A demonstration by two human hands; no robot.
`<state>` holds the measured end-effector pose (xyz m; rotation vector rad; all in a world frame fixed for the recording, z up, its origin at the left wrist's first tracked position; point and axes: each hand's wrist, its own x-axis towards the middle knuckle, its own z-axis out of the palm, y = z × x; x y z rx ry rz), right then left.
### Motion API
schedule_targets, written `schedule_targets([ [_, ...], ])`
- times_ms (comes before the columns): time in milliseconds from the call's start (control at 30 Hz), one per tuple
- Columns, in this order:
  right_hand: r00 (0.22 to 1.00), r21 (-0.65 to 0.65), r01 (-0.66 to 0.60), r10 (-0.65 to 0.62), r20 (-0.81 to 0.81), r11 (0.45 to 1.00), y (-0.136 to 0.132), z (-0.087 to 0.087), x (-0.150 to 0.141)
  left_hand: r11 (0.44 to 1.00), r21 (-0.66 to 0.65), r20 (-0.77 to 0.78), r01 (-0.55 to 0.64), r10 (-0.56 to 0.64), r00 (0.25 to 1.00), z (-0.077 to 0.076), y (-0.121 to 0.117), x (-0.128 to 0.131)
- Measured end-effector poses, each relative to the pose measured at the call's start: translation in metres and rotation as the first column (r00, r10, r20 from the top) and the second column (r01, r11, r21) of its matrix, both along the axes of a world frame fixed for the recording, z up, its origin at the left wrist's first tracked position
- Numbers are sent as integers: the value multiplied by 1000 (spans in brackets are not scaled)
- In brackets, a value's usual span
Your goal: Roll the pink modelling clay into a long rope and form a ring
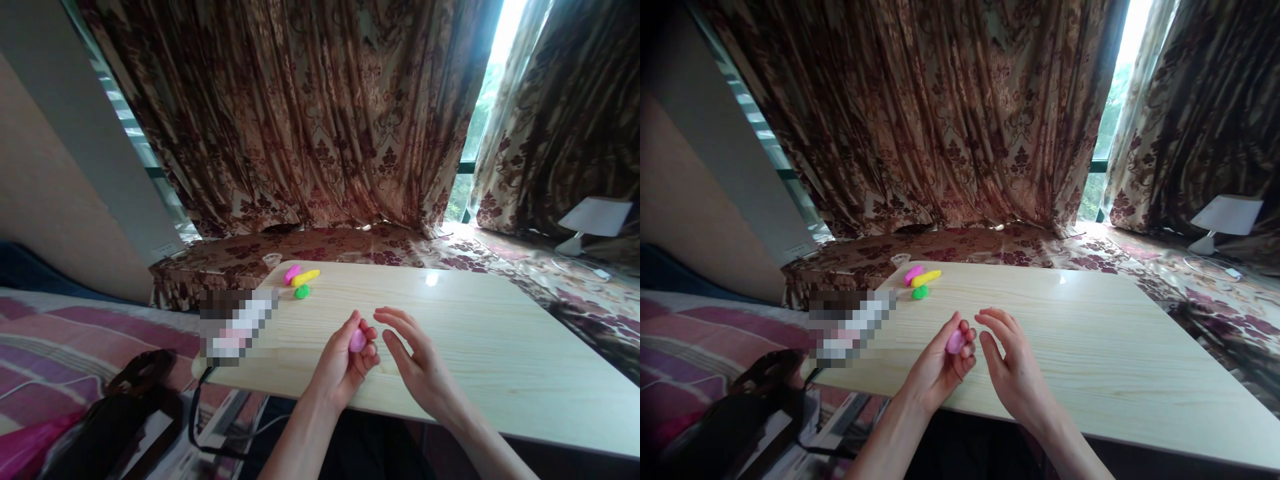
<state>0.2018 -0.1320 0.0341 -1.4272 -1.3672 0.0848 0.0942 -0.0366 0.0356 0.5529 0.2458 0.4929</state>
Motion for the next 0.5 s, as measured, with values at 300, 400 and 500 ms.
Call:
schedule_targets([
  [300, 954, -4, 264, -261, 147, 964, 20, 14, -1, 988, 142, 54, -65, 57, 997, 2, -26, 16],
  [400, 914, -18, 251, -231, 333, 968, 18, 15, -25, 999, 40, 117, -9, 4, 993, 10, -22, 18],
  [500, 898, -101, 81, -29, 438, 992, 17, 15, -48, 987, -20, 88, -160, 161, 983, 14, -18, 20],
])
